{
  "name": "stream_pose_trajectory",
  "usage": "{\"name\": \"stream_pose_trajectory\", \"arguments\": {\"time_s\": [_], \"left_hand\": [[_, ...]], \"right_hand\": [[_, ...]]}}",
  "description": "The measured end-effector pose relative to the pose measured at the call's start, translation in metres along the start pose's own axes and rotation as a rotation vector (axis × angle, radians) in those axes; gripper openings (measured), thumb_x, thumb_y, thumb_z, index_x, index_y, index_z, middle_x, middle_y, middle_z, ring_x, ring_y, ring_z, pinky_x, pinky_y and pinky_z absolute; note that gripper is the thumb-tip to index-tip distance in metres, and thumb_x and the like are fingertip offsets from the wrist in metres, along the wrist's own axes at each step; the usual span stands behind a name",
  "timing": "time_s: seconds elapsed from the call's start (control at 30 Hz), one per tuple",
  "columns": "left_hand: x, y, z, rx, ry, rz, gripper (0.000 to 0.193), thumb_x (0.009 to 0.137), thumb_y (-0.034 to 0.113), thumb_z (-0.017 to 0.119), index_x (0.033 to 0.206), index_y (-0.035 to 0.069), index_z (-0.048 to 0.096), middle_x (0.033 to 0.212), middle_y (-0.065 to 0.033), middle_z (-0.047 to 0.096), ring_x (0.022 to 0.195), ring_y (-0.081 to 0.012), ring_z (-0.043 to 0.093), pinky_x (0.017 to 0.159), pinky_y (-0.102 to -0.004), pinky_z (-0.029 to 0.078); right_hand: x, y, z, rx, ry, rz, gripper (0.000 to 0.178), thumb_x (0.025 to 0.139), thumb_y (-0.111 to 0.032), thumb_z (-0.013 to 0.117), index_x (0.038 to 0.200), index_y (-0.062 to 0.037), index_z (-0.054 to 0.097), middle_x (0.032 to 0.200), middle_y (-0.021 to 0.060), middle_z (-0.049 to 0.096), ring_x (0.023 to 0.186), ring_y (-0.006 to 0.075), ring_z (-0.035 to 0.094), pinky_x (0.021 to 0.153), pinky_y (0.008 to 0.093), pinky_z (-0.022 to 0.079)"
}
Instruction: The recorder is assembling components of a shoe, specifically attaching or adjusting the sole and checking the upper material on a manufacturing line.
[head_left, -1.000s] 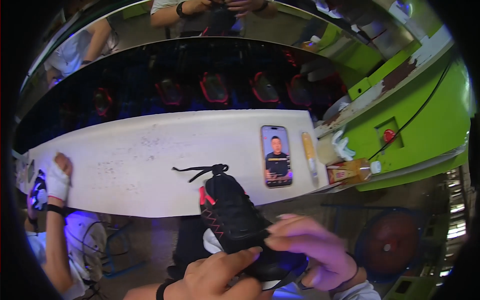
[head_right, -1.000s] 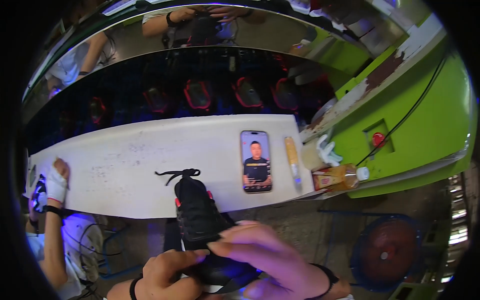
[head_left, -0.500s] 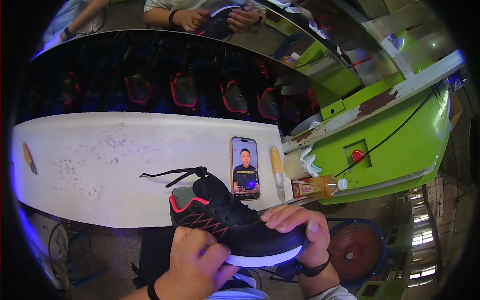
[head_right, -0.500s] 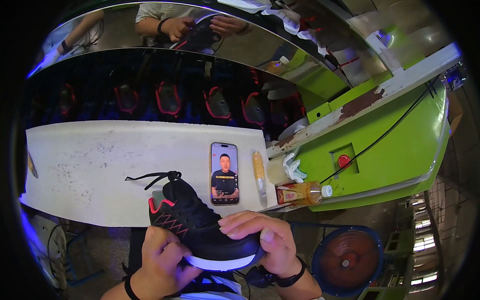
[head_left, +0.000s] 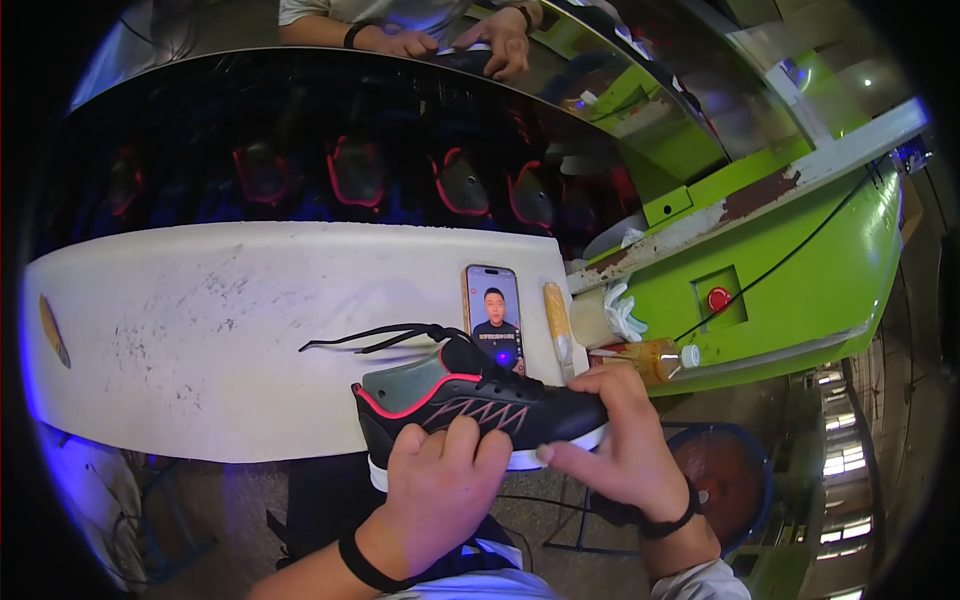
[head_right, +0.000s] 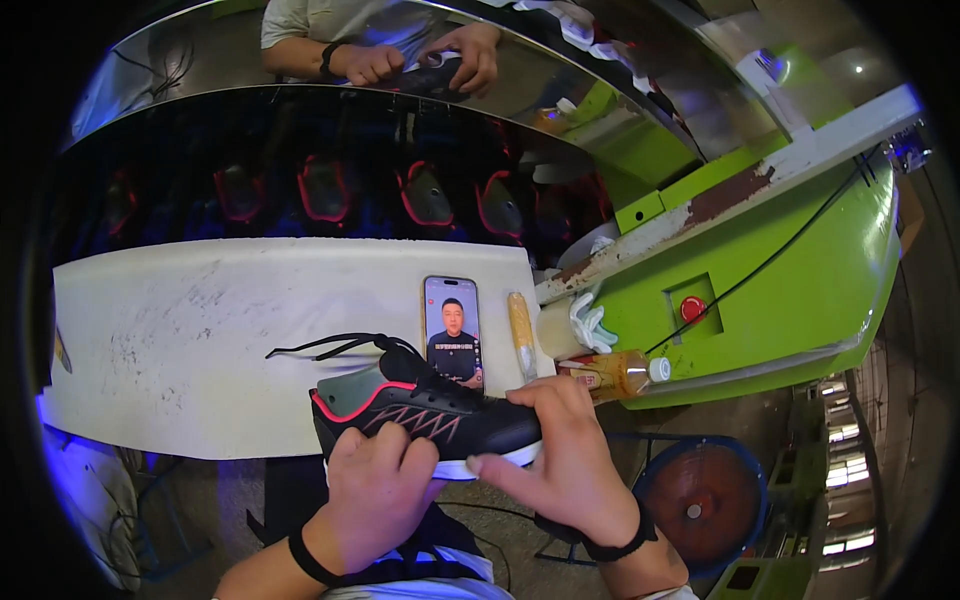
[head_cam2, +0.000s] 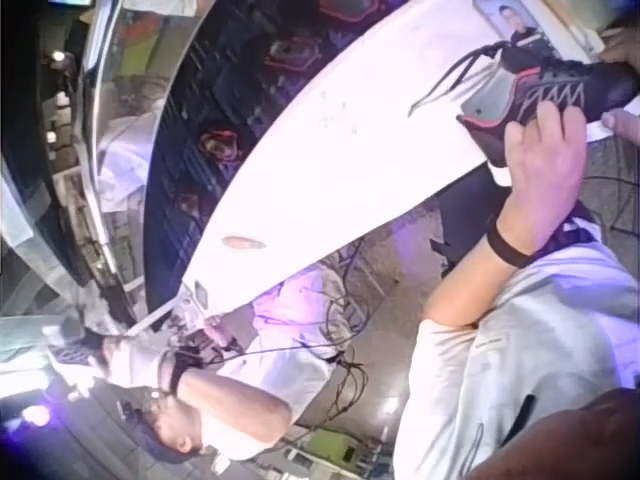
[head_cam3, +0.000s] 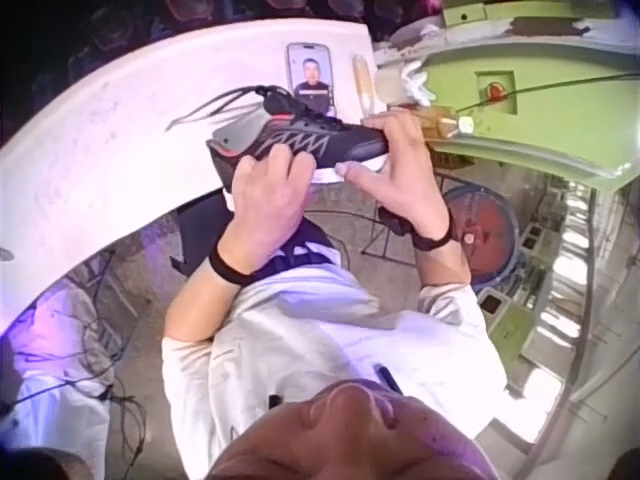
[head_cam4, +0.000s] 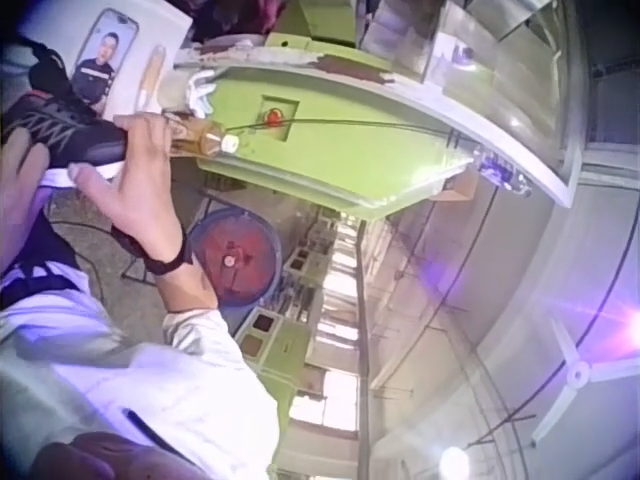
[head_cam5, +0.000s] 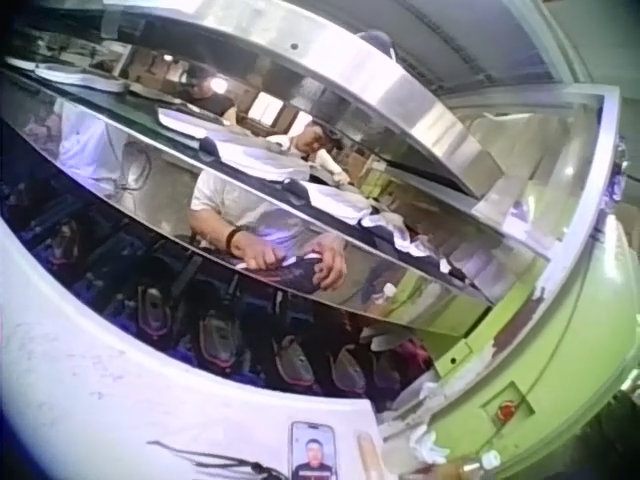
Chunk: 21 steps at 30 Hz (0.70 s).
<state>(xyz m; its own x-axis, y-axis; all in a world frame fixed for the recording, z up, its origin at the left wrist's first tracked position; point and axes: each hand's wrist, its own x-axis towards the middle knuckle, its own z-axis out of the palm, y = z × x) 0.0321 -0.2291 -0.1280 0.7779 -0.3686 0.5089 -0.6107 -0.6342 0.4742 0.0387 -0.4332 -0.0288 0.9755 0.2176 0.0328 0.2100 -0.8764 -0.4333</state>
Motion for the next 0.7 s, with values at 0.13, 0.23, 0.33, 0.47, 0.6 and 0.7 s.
{"name": "stream_pose_trajectory", "arguments": {"time_s": [0.13, 0.23, 0.33, 0.47, 0.6, 0.7], "left_hand": [[0.001, 0.007, 0.004, 0.025, -0.034, 0.012, 0.021, 0.069, 0.02, 0.07, 0.078, 0.016, 0.051, 0.071, 0.0003, 0.04, 0.053, -0.0131, 0.048, 0.06, -0.0327, 0.033], [0.0, 0.004, -0.017, -0.054, -0.041, -0.05, 0.031, 0.064, 0.024, 0.078, 0.079, 0.015, 0.052, 0.074, 0.0001, 0.043, 0.054, -0.0152, 0.049, 0.06, -0.0335, 0.034], [-0.002, -0.001, -0.049, -0.023, -0.027, -0.071, 0.05, 0.06, 0.024, 0.083, 0.105, 0.009, 0.065, 0.093, -0.0084, 0.056, 0.078, -0.0241, 0.058, 0.071, -0.0383, 0.044], [0.002, 0.021, -0.114, -0.212, 0.072, -0.024, 0.062, 0.067, 0.019, 0.087, 0.122, 0.003, 0.064, 0.122, -0.0196, 0.062, 0.112, -0.0354, 0.061, 0.105, -0.0552, 0.046], [-0.028, 0.025, -0.157, -0.608, 0.256, -0.368, 0.057, 0.071, 0.024, 0.09, 0.107, 0.003, 0.051, 0.104, -0.0205, 0.064, 0.102, -0.0322, 0.064, 0.094, -0.0507, 0.05], [-0.06, 0.015, -0.175, -0.613, 0.099, -0.444, 0.07, 0.071, 0.037, 0.092, 0.111, 0.002, 0.047, 0.116, -0.0262, 0.063, 0.112, -0.0338, 0.063, 0.108, -0.0572, 0.042]], "right_hand": [[-0.006, 0.009, 0.009, -0.039, 0.074, -0.018, 0.054, 0.07, -0.028, 0.085, 0.106, 0.0011, 0.058, 0.102, 0.0183, 0.056, 0.097, 0.0367, 0.056, 0.084, 0.042, 0.047], [-0.003, 0.008, 0.005, 0.134, 0.095, -0.06, 0.049, 0.07, -0.03, 0.086, 0.1, 0.0018, 0.064, 0.097, 0.016, 0.062, 0.093, 0.0334, 0.063, 0.084, 0.041, 0.05], [0.005, -0.014, -0.01, 0.736, 0.098, -0.154, 0.072, 0.089, -0.065, 0.055, 0.102, 0.0045, 0.069, 0.102, 0.0188, 0.07, 0.102, 0.0312, 0.068, 0.094, 0.0427, 0.051], [-0.007, -0.093, -0.012, 1.556, -0.095, -0.147, 0.086, 0.094, -0.073, 0.045, 0.113, 0.0081, 0.066, 0.109, 0.0264, 0.066, 0.108, 0.0391, 0.065, 0.1, 0.0492, 0.047], [0.02, -0.096, 0.051, 1.169, -0.063, -0.7, 0.06, 0.076, -0.049, 0.085, 0.103, 0.0011, 0.067, 0.112, 0.0182, 0.062, 0.109, 0.0375, 0.06, 0.097, 0.0489, 0.049], [-0.006, -0.073, 0.098, 0.813, 0.022, -0.487, 0.053, 0.066, -0.035, 0.09, 0.099, -0.0029, 0.063, 0.097, 0.0123, 0.057, 0.093, 0.0309, 0.06, 0.079, 0.04, 0.052]]}}
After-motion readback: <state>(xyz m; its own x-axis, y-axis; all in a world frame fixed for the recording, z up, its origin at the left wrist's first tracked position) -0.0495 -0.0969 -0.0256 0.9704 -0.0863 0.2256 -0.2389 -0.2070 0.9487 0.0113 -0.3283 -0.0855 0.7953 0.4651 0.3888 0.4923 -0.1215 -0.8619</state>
